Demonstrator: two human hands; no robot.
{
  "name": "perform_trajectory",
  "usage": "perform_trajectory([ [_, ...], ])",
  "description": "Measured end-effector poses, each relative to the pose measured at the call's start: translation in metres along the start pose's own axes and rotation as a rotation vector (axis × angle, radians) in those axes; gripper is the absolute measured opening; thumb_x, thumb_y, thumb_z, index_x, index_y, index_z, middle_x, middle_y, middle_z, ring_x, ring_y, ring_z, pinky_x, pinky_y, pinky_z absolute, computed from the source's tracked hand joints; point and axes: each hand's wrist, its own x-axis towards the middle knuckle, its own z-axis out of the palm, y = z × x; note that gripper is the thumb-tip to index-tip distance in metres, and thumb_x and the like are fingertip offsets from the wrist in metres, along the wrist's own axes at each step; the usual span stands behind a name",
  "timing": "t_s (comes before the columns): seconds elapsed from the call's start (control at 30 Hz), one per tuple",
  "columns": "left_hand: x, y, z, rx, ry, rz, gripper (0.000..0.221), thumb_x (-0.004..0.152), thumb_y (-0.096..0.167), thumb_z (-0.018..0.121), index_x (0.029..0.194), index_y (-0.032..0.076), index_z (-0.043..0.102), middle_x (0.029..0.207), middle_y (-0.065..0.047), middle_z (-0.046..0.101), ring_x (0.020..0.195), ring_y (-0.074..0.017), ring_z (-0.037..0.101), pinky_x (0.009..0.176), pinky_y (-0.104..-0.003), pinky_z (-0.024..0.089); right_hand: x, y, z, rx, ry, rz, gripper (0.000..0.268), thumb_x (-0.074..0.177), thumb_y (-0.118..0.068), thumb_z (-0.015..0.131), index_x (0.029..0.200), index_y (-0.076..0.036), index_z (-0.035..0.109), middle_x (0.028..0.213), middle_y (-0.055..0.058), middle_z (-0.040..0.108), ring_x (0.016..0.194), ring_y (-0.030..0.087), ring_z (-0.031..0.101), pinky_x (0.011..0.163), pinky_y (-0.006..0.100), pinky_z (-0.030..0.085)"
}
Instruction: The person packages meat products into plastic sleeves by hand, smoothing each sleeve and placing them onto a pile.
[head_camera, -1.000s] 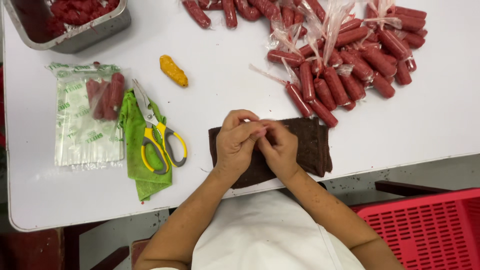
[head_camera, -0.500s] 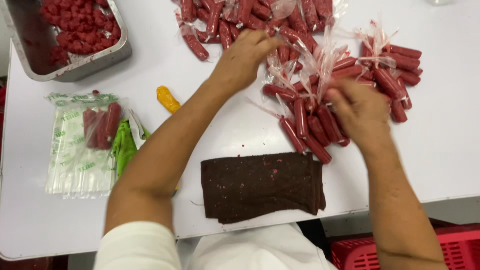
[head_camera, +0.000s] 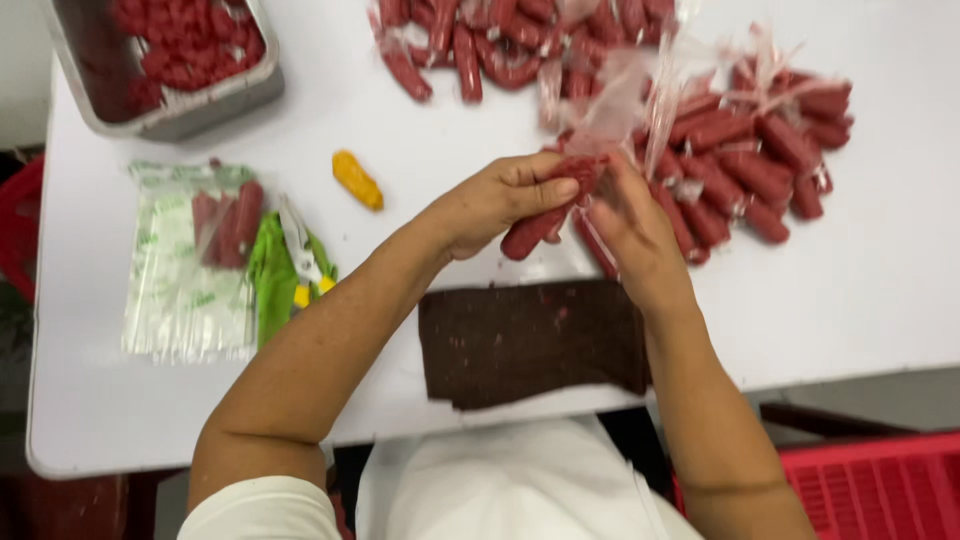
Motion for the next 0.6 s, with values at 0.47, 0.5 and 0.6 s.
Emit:
perform_trajectory([
  [0.47, -0.078, 0.010, 0.069, 0.586, 0.359, 0.684, 0.024, 0.105, 0.032, 0.054, 0.105, 0.016, 0.072, 0.108, -0.001, 0.072, 0.109, -0.0258, 0.064, 0.105, -0.039, 0.046, -0.049, 0.049, 0.047, -0.568, 0.081, -0.704, 0.021, 0.104, -0.008, 0.053, 0.095, -0.009, 0.072, 0.087, 0.013, 0.066, 0.086, 0.036, 0.067, 0.088, 0.042, 0.055],
  [0.5, -0.088, 0.027, 0.088, 0.583, 0.355, 0.685, 0.024, 0.105, 0.032, 0.054, 0.105, 0.016, 0.072, 0.108, -0.001, 0.072, 0.109, -0.0258, 0.064, 0.105, -0.039, 0.046, -0.055, 0.042, 0.047, -0.573, 0.083, -0.701, 0.021, 0.104, -0.008, 0.053, 0.095, -0.009, 0.072, 0.087, 0.013, 0.066, 0.086, 0.036, 0.067, 0.088, 0.042, 0.055],
  [0.6, -0.108, 0.051, 0.122, -0.138, 0.462, 0.314, 0.040, 0.099, 0.041, 0.054, 0.072, 0.012, 0.057, 0.053, -0.004, 0.055, 0.041, -0.0100, 0.056, 0.032, -0.013, 0.039, -0.075, 0.019, 0.048, -0.290, -0.055, -0.420, 0.022, 0.096, -0.012, 0.051, 0.081, -0.009, 0.066, 0.070, 0.011, 0.060, 0.067, 0.030, 0.060, 0.071, 0.038, 0.051],
])
